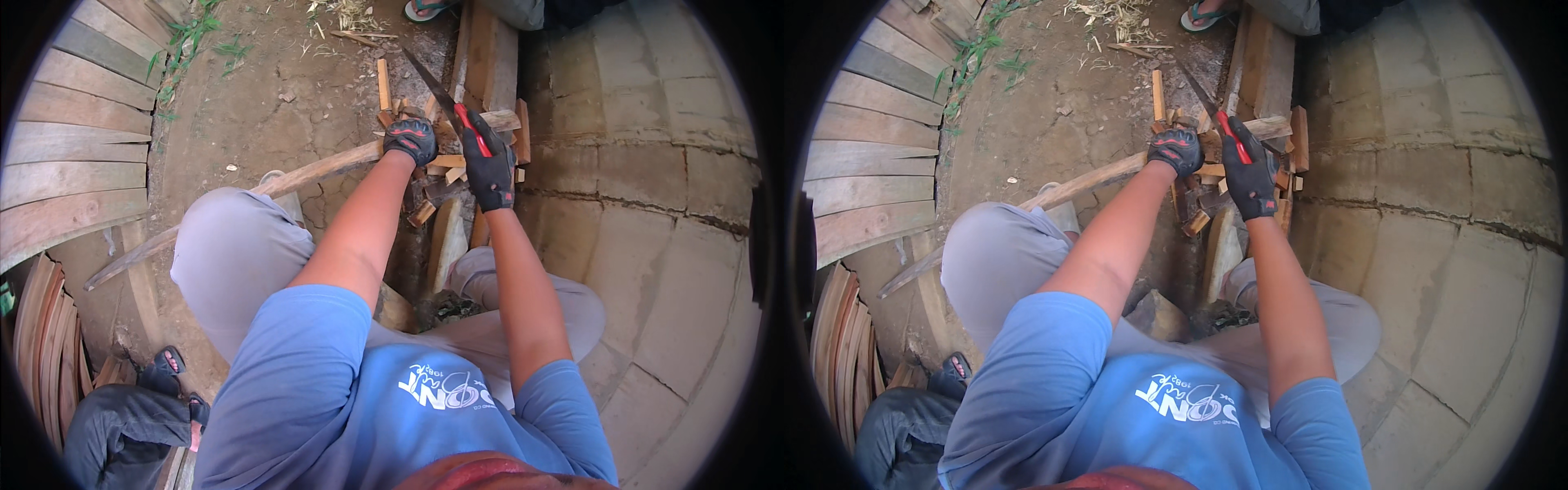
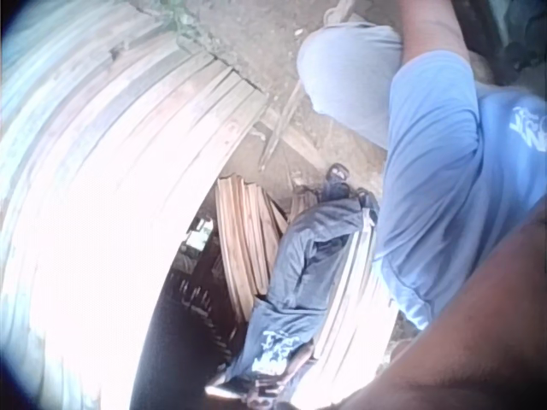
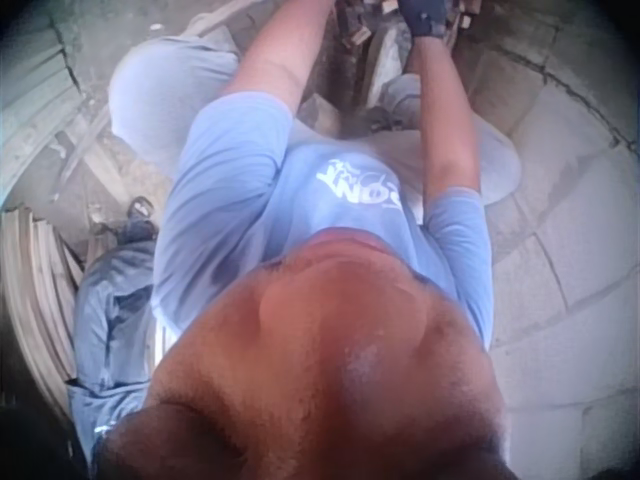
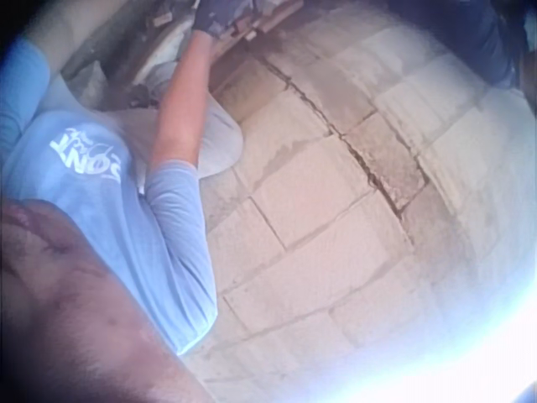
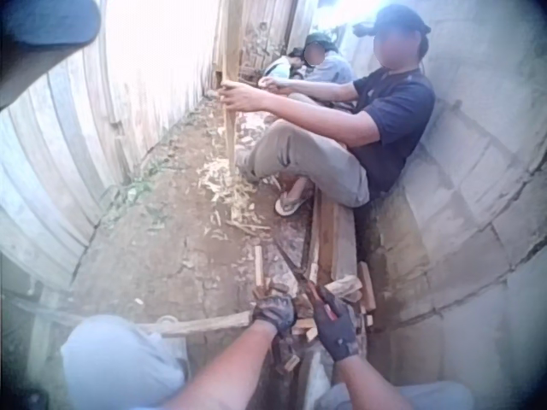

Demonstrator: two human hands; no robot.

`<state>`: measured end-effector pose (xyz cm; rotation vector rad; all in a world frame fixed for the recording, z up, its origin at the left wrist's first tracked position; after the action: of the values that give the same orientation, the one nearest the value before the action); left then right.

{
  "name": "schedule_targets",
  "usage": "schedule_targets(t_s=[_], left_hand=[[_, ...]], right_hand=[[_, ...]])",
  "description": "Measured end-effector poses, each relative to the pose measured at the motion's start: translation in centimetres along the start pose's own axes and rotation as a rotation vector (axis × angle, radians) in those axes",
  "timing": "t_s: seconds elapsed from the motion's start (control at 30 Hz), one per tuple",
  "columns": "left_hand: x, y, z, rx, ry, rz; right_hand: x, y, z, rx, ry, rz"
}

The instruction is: The person sits on the ground and uses a red-handled machete to split a small piece of wood held between their legs. They repeatedly strike the wood to break it into smaller pieces, which accumulate on the ground. Another person is visible in the background working with larger planks.

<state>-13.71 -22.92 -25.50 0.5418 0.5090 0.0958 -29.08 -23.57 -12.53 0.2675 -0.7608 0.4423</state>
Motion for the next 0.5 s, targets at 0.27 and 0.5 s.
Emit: schedule_targets(t_s=[0.27,0.5], left_hand=[[-0.5,0.2,0.6,0.085,0.033,0.012],[0.0,-0.2,0.6,0.079,0.027,-0.003]], right_hand=[[-1.3,-0.1,0.0,-0.018,-0.167,0.011],[-0.3,0.2,0.2,0.008,-0.160,0.013]])
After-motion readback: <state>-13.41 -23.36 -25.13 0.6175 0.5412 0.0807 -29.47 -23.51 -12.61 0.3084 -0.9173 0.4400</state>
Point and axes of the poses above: each hand's wrist, its own y-axis away from the middle knuckle, its own z-axis out of the back of the hand, x = y × z, the point moved 4 cm from there along -y, towards the middle knuckle, and after that the axes turned 14 degrees about x, right-handed, at the moved point
